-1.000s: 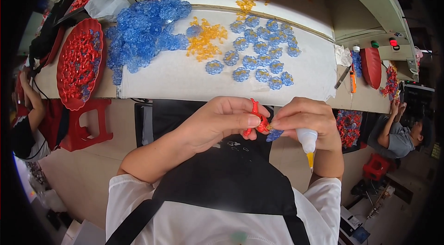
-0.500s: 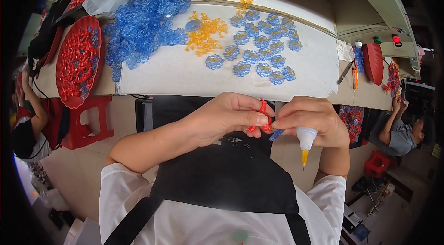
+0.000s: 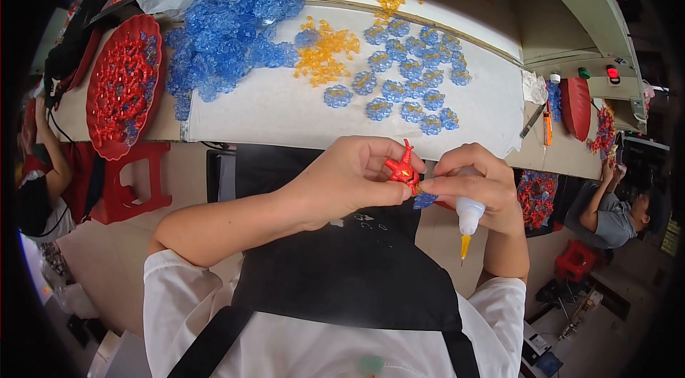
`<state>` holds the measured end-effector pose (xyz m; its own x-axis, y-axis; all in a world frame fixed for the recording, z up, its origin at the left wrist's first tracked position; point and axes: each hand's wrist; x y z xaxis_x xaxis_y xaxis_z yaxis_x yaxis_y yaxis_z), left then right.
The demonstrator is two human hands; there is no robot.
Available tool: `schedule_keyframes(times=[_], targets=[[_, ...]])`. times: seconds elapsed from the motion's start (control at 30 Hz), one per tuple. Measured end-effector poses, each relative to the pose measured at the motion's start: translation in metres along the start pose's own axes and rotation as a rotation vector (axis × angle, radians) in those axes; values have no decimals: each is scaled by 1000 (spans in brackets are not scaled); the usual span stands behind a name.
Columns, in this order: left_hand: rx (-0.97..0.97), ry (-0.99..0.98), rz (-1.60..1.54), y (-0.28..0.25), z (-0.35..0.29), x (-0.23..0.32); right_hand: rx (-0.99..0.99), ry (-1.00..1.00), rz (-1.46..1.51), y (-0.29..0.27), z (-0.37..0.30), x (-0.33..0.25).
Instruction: The person assembles toy figurines by applying glue from a squeeze bottle onto plastic figurine parts, attaching them to plastic bases, and placing the assembled pieces into a tray.
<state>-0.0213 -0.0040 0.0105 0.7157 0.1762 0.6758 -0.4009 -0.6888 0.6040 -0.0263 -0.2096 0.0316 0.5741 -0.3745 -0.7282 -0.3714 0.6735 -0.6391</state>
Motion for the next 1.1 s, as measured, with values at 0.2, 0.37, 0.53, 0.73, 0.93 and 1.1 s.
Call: schedule_keyframes(times=[0.2,0.37,0.53,0.73,0.93,1.1], targets=[[26,16,25,2,-1,-2,-6,-17,-28,2,-1,0],[22,16,40,3,-2,-1,8,-12,-28,3,-3,0],[-26,70,27,1,2,-1,58,-23,-89,1,-1,-2],[-5,89,-18,-5,1,-8,21,-10,-87,2,3,-2],[-105,156,-94,-9,-4,-19,7,-6,-146,9,-3,-6],[-136,195,-118,-13,-6,-29,-15,-20,-125,14,3,-10]])
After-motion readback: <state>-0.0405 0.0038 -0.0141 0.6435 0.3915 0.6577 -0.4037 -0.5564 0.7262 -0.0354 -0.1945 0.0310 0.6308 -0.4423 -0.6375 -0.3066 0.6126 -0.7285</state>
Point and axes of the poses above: each hand's wrist, its own z-axis towards the middle knuckle, its own y-axis out of the palm, x = y × z, and after that the axes turned 5 degrees about -z, right-handed
